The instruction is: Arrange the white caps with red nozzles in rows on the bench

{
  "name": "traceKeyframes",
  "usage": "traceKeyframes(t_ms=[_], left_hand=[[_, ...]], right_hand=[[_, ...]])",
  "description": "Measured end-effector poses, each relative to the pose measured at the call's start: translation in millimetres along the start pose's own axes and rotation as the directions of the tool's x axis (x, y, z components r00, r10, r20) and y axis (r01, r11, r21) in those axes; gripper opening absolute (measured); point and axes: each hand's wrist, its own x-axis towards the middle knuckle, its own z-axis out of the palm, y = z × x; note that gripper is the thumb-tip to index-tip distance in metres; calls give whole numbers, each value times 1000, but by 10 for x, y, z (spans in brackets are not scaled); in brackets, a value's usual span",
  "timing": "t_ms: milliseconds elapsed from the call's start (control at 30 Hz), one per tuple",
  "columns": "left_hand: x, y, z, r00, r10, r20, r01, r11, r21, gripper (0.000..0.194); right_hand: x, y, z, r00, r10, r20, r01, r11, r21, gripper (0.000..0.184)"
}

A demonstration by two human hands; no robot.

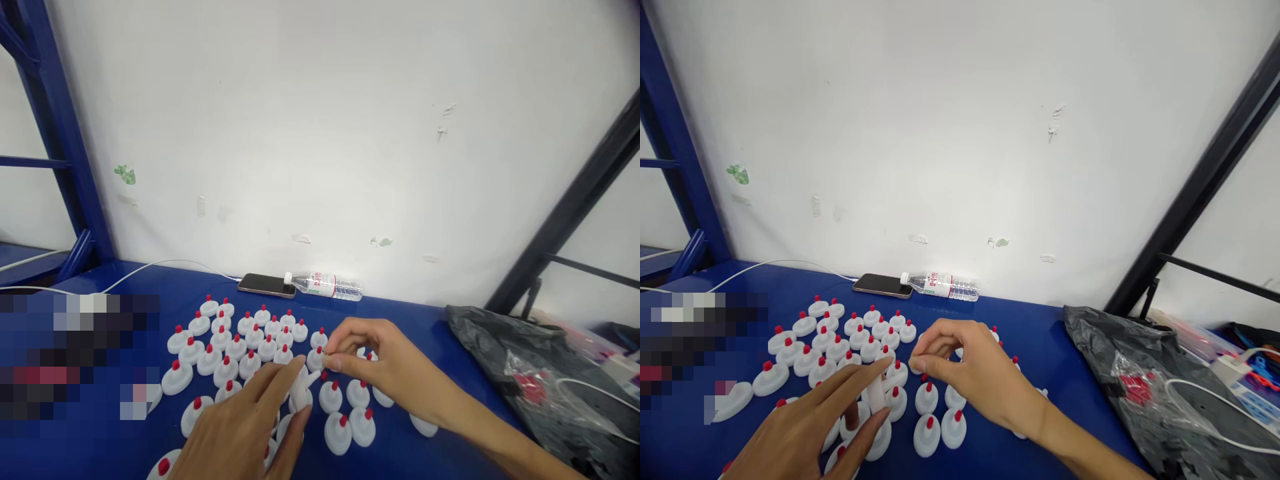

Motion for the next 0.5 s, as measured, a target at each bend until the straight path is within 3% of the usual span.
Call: traceKeyframes(t_ms=[267, 500], left_hand=[[4, 31, -12, 999, 2, -44, -4, 999, -54, 37], [6, 54, -82, 988, -62, -138, 48, 994, -99, 38]], right_hand=[[3, 8, 26, 994, 30, 103, -57, 960, 273, 18], [12, 95, 14, 957, 65, 282, -230, 762, 606, 23]])
